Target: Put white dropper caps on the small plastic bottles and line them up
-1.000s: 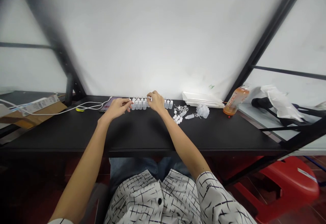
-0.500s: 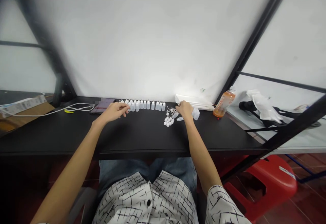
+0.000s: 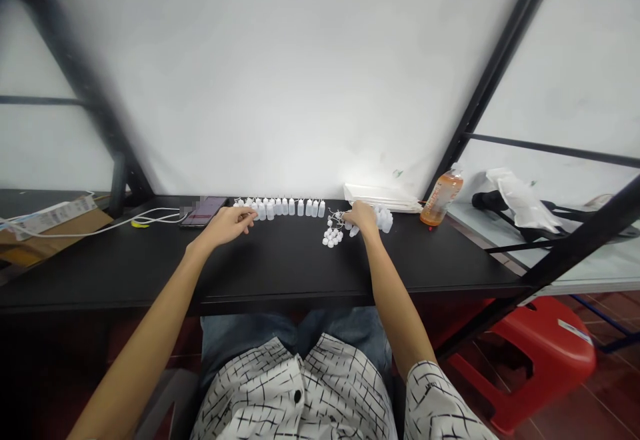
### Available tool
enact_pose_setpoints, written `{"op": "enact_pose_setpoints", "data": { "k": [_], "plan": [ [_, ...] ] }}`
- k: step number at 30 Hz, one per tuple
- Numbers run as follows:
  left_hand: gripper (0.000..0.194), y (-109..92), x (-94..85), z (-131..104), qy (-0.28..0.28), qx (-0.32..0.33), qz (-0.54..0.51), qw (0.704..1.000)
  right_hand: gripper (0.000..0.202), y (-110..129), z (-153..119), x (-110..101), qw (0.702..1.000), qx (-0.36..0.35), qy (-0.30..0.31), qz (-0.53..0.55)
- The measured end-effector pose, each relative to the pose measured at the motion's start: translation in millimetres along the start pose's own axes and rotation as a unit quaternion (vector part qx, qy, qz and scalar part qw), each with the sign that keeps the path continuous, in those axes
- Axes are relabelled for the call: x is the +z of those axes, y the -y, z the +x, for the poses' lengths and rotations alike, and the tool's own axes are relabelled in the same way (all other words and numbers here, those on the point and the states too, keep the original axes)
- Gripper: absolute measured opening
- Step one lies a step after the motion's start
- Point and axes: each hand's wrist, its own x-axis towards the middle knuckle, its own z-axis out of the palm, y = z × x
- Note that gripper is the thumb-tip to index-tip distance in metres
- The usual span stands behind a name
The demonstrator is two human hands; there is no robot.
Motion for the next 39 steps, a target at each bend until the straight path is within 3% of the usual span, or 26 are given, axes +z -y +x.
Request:
{"op": "enact_pose_setpoints", "data": {
  "k": [4,6,9,12,15,18,21,24,27,30,33,36,39],
  "plan": [
    [0.034,-9,3.9,0,0.000,0.018,-0.041,0.999,0.027,-3,4,0,0.981,-0.010,-0.094,0.170],
    [0.036,-20,10.0,0,0.001,0.045,-0.083,0.996,0.031,1,4,2,0.940,-0.047,-0.117,0.316],
    [0.039,-44,23.4,1,0.019,0.086,-0.118,0.989,0.032,15,-1,5,0.860,-0.104,-0.102,0.490],
    [0.035,-69,36.3,0,0.007,0.090,-0.071,0.993,0.030,32,-12,8,0.807,-0.158,-0.043,0.568],
    [0.038,-85,42.8,-3,-0.023,0.090,0.013,0.996,0.034,47,-28,10,0.777,-0.227,0.056,0.585],
    [0.045,-88,43.9,-6,-0.052,0.084,0.061,0.993,0.039,59,-44,13,0.751,-0.286,0.153,0.575],
    [0.040,-85,44.0,-6,-0.056,0.084,0.080,0.992,0.038,67,-55,15,0.740,-0.312,0.201,0.561],
    [0.034,-80,44.6,-4,-0.044,0.082,0.085,0.992,0.036,66,-55,13,0.747,-0.316,0.198,0.551],
    [0.032,-76,43.6,-2,-0.041,0.064,0.093,0.993,0.034,54,-39,9,0.769,-0.277,0.113,0.565],
    [0.030,-74,39.9,-1,-0.008,0.051,0.113,0.992,0.027,30,-13,8,0.823,-0.180,-0.031,0.537],
    [0.028,-73,36.0,-2,0.033,0.053,0.120,0.991,0.016,3,9,12,0.896,-0.096,-0.118,0.418],
    [0.028,-74,34.1,-3,0.047,0.063,0.115,0.990,0.009,-11,16,18,0.965,-0.086,-0.111,0.223],
    [0.031,-76,33.8,-3,0.058,0.061,0.110,0.990,0.014,-8,14,24,0.984,-0.120,-0.068,0.109]
  ]
}}
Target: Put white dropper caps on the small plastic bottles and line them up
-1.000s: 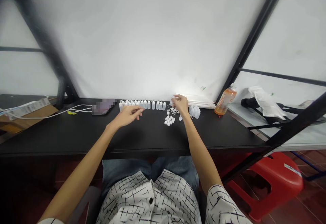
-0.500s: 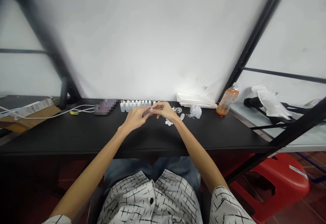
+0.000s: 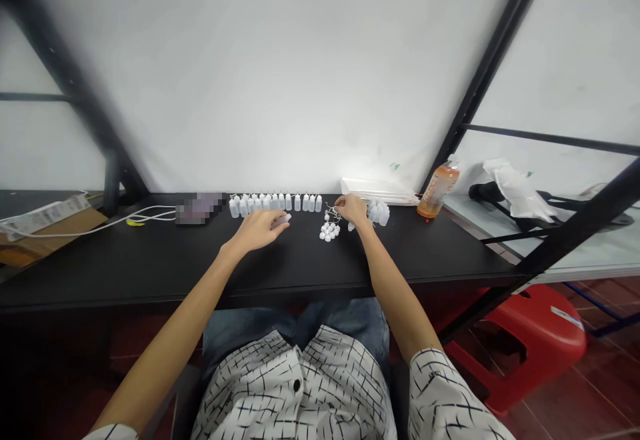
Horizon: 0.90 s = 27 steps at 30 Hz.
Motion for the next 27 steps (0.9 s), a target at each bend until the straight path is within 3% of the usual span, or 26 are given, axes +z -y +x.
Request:
{"op": "enact_pose_setpoints", "data": {
  "k": [7,12,19,23,27],
  "plan": [
    [0.031,0,0.4,1,0.019,0.003,0.008,1.000,0.026,18,-2,18,0.986,-0.070,0.035,-0.146],
    [0.031,1,0.3,1,0.016,0.014,0.009,1.000,0.024,17,-1,21,0.987,-0.077,0.043,-0.135],
    [0.030,2,2.2,1,0.004,0.012,0.007,1.000,0.019,18,-2,18,0.997,-0.031,-0.074,-0.007],
    [0.030,4,4.8,1,0.000,0.017,0.009,1.000,0.020,31,-9,19,0.987,-0.043,-0.154,0.032],
    [0.032,6,6.0,1,0.008,0.019,0.007,1.000,0.024,49,-21,19,0.978,-0.069,-0.184,0.072]
  ]
}}
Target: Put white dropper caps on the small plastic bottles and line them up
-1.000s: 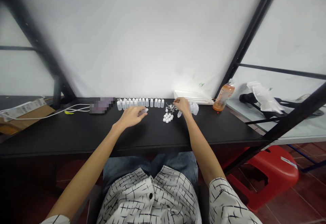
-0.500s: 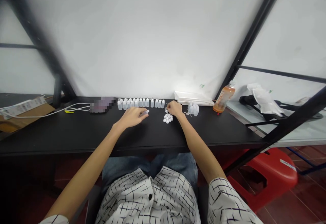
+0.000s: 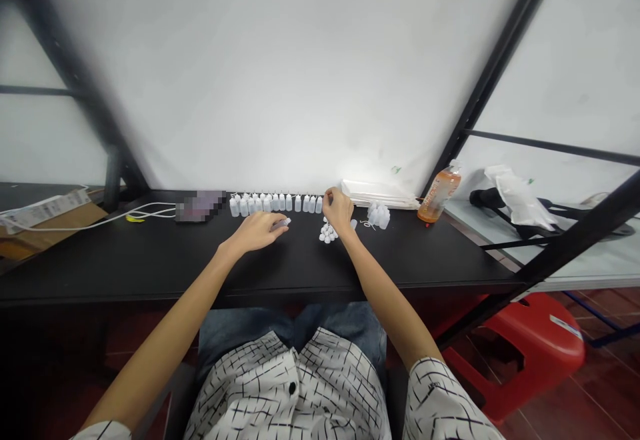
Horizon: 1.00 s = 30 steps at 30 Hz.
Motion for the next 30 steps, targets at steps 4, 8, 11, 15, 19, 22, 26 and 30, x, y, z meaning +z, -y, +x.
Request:
{"op": "enact_pose_setpoints", "data": {
  "k": [4,8,11,15,19,22,26,30],
  "plan": [
    [0.036,2,1.0,0,-0.017,-0.006,0.002,1.000,0.025,22,-14,2,0.997,-0.063,-0.001,0.042],
    [0.038,4,3.9,1,-0.052,-0.004,-0.004,0.999,0.021,40,-26,6,0.981,-0.135,0.052,0.130],
    [0.037,5,5.0,1,-0.046,0.002,-0.003,0.999,0.020,43,-30,9,0.969,-0.146,0.082,0.183],
    [0.037,3,3.9,0,-0.033,0.009,0.001,0.999,0.020,41,-30,10,0.960,-0.114,0.099,0.235],
    [0.039,1,2.7,-1,-0.027,0.010,0.006,1.000,0.020,42,-31,10,0.954,-0.097,0.121,0.255],
    [0.039,1,2.5,-1,-0.026,0.014,0.011,1.000,0.020,43,-33,10,0.944,-0.094,0.150,0.279],
    [0.038,2,1.7,0,-0.021,0.012,0.021,0.999,0.020,43,-34,8,0.920,-0.072,0.193,0.334],
    [0.035,2,0.0,0,-0.028,0.010,0.010,1.000,0.025,44,-31,4,0.886,-0.050,0.241,0.394]
  ]
}}
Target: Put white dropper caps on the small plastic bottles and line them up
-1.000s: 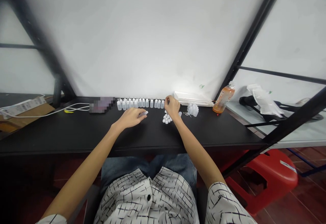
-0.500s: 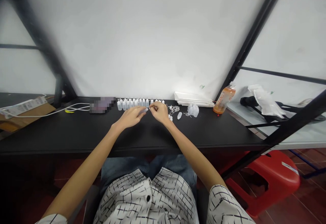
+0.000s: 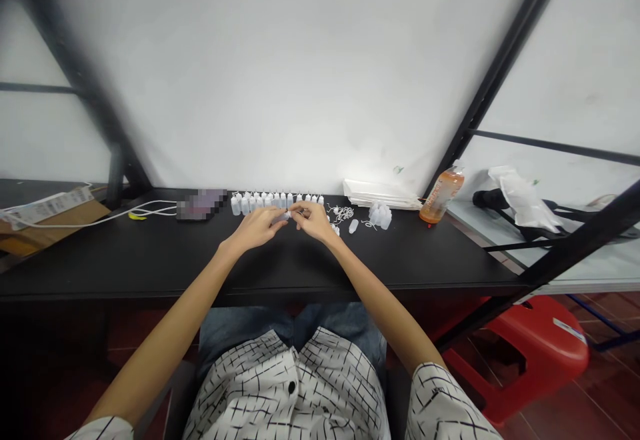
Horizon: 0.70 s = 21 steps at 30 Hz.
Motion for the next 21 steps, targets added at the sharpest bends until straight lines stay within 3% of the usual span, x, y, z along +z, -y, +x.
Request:
{"op": "enact_pose_setpoints", "data": {
  "k": [6,21],
  "plan": [
    [0.034,0.1,-0.8,0.5,-0.004,0.005,-0.010,1.000,0.038,6.8,0.2,-6.0,0.997,0.033,0.032,0.069],
    [0.029,0.7,-1.3,-2.2,-0.030,0.019,-0.028,0.999,0.040,6.1,-0.9,-4.3,0.992,0.041,0.056,0.110]
  ]
}}
